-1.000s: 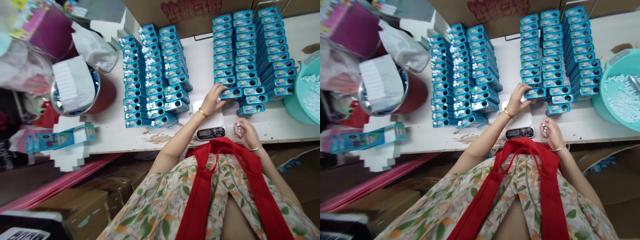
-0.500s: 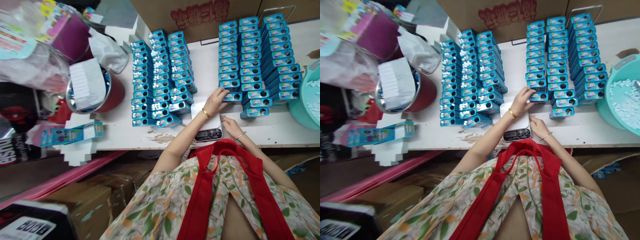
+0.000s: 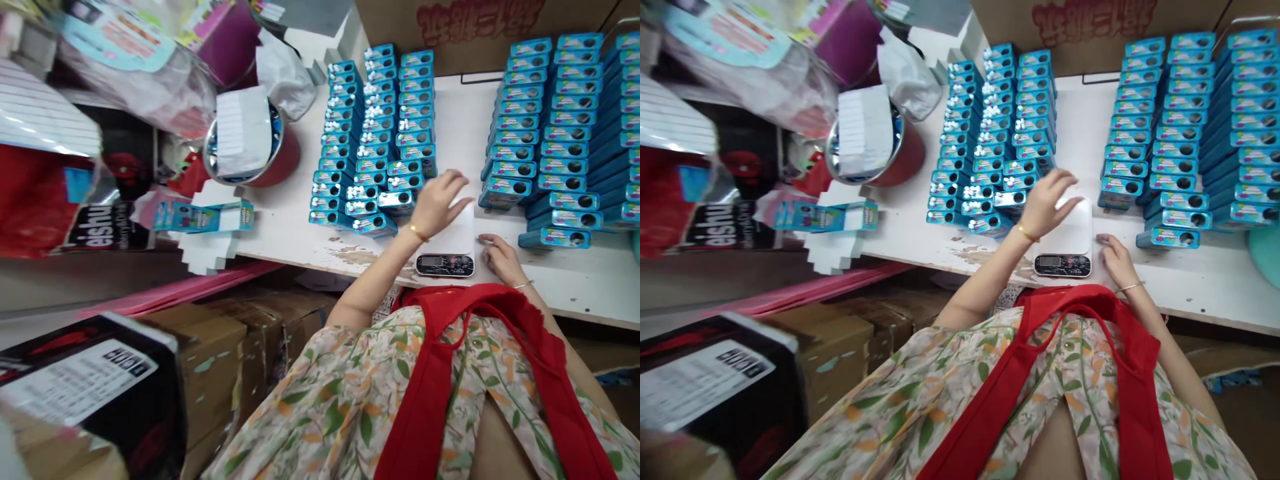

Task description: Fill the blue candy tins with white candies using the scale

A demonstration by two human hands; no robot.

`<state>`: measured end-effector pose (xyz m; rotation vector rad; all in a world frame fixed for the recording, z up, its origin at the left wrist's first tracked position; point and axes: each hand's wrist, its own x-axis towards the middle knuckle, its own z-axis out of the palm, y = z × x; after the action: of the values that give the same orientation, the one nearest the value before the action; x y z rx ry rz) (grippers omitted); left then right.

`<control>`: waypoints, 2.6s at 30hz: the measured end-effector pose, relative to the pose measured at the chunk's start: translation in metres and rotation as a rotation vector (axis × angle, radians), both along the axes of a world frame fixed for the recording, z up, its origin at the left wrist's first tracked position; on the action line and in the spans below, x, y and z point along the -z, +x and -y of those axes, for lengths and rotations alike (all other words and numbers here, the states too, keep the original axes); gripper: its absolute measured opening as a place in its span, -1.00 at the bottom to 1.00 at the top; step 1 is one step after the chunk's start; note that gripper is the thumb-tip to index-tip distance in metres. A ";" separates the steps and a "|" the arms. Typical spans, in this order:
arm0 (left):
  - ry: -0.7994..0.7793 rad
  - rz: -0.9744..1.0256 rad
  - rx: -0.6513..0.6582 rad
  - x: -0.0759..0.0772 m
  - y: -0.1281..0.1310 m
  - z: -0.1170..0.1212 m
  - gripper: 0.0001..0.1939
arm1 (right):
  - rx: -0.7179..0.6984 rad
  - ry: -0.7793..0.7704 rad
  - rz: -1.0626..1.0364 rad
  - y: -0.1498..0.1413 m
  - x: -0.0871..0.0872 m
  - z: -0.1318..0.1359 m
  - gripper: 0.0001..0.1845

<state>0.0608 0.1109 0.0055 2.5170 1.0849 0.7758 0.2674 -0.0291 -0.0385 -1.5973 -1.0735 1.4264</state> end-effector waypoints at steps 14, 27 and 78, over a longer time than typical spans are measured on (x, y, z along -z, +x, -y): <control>0.049 -0.187 -0.083 -0.020 -0.106 0.006 -0.78 | 0.230 -0.301 -0.460 0.002 -0.032 0.028 -0.59; 0.128 -0.465 0.183 -0.057 -0.009 0.030 -0.81 | 0.238 -0.319 -0.422 0.007 -0.046 0.044 -0.49; -0.010 -0.270 -0.004 0.038 -0.016 0.105 -0.68 | 0.129 0.169 0.167 0.017 -0.081 -0.002 -0.58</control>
<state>0.0451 0.0055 -0.0326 2.6669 1.1726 0.4377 0.2844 -0.0268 0.0424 -1.6523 -1.1323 1.1034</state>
